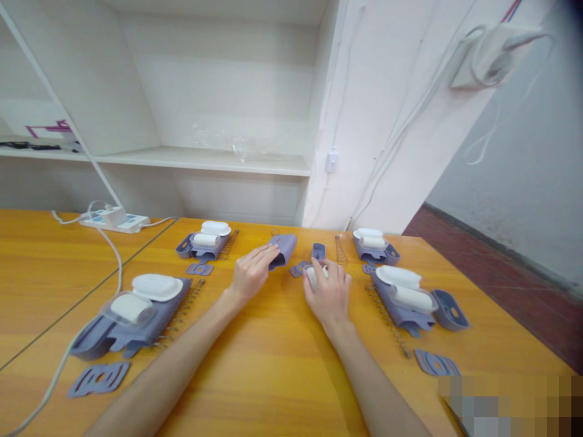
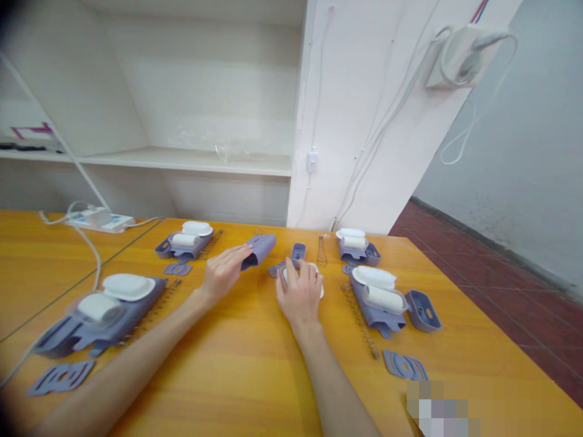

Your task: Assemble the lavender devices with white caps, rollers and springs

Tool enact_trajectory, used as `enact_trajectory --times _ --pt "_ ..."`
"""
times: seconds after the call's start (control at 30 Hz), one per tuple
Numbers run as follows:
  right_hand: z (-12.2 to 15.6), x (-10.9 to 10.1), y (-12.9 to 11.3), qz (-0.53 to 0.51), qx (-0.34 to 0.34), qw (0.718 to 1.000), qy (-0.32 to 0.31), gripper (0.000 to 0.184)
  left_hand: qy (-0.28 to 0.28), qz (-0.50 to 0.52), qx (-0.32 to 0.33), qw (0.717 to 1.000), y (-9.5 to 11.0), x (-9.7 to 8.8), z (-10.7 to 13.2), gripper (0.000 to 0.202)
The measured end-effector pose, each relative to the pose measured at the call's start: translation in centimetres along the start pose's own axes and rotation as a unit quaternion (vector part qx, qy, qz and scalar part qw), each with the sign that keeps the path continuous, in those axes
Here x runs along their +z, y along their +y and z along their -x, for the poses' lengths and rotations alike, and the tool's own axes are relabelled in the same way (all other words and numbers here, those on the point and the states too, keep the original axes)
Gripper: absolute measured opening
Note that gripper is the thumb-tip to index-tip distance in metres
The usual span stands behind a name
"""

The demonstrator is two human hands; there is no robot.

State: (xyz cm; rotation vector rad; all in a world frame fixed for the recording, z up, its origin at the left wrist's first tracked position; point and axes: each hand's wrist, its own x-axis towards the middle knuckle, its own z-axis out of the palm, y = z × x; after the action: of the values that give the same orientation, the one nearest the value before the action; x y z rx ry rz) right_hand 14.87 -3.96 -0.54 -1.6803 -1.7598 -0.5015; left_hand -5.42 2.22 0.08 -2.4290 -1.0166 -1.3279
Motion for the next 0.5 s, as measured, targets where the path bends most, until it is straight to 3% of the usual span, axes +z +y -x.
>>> enact_trajectory --times 0.07,0.23,0.5 --pt "0.2 0.1 -1.2 0.015 -0.016 0.999 -0.035 0.033 -0.002 0.021 0.026 0.999 0.0 -1.6 1.3 0.039" --pt "0.5 0.4 -2.0 0.056 -0.005 0.996 -0.062 0.033 -0.073 0.094 0.067 0.991 0.9 -4.5 3.5 0.037" --pt "0.5 0.4 -1.2 0.1 -0.012 0.991 -0.086 0.034 -0.145 0.146 0.013 0.978 1.6 -5.1 4.9 0.036"
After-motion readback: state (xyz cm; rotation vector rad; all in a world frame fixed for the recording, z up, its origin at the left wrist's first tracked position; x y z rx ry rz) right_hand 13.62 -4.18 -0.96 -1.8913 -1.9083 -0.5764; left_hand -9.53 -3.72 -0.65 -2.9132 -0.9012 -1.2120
